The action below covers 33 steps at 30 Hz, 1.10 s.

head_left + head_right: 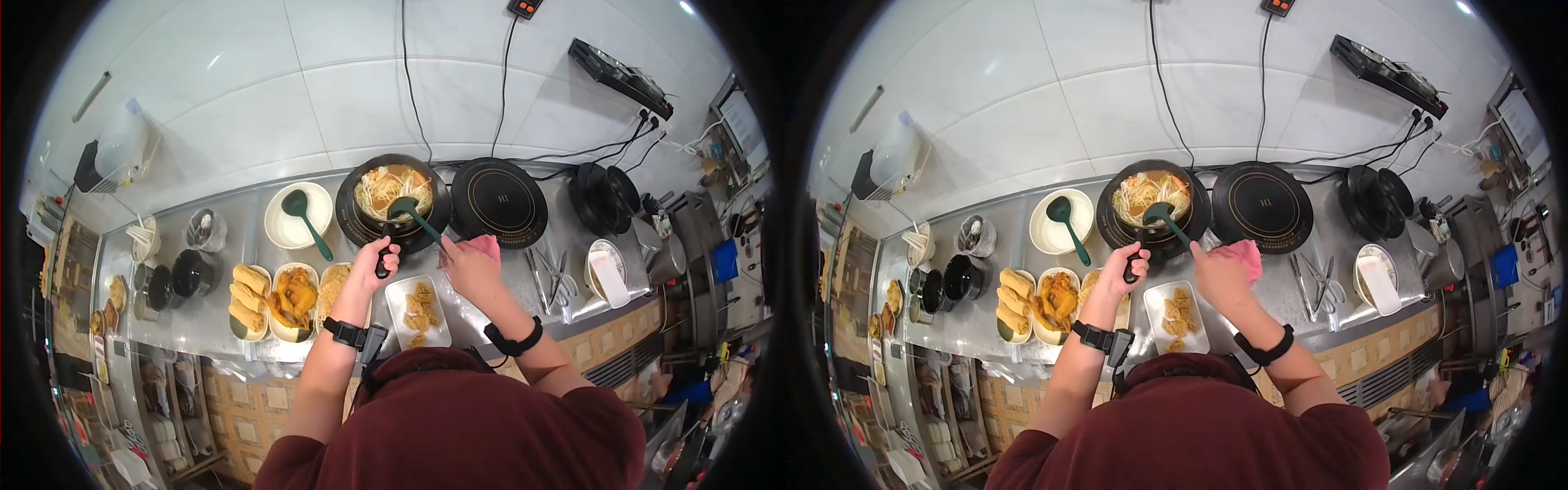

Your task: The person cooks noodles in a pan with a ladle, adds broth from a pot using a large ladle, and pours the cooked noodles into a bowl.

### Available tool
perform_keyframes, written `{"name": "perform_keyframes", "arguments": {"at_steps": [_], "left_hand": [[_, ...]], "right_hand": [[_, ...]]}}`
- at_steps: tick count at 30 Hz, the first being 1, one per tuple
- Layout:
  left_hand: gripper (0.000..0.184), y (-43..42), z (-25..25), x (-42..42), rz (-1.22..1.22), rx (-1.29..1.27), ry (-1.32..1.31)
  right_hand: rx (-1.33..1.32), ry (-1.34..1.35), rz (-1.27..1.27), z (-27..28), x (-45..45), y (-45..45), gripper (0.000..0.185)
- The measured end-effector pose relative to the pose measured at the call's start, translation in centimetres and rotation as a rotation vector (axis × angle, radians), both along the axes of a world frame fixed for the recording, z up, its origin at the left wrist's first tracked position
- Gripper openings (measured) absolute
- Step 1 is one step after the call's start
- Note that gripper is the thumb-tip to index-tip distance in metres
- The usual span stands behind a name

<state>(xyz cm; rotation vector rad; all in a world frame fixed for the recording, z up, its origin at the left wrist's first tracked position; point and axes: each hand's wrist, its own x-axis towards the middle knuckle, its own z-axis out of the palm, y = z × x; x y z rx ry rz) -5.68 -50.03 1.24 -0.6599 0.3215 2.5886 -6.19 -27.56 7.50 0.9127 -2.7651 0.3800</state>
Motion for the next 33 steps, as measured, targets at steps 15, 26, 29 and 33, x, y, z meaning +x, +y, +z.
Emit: {"name": "perform_keyframes", "arguments": {"at_steps": [15,26,29,33], "left_hand": [[0.016,-0.1,0.8,0.0,-0.046,-0.019,-0.037],[0.013,-0.3,-0.2,-0.2,-0.046,0.027,-0.018],[0.013,-0.3,-0.5,-0.2,-0.043,0.033,-0.011],[0.014,-0.4,-0.6,-0.3,-0.039,0.050,-0.024]], "right_hand": [[-0.200,-0.249,-0.089,3.0,-5.5,-3.5,0.031],[0.066,-0.012,0.106,-0.5,-3.5,-0.6,0.045],[0.052,-0.040,0.043,-0.8,-2.2,1.1,0.046],[0.062,-0.144,-0.072,-3.0,-2.6,-0.2,0.044]]}}
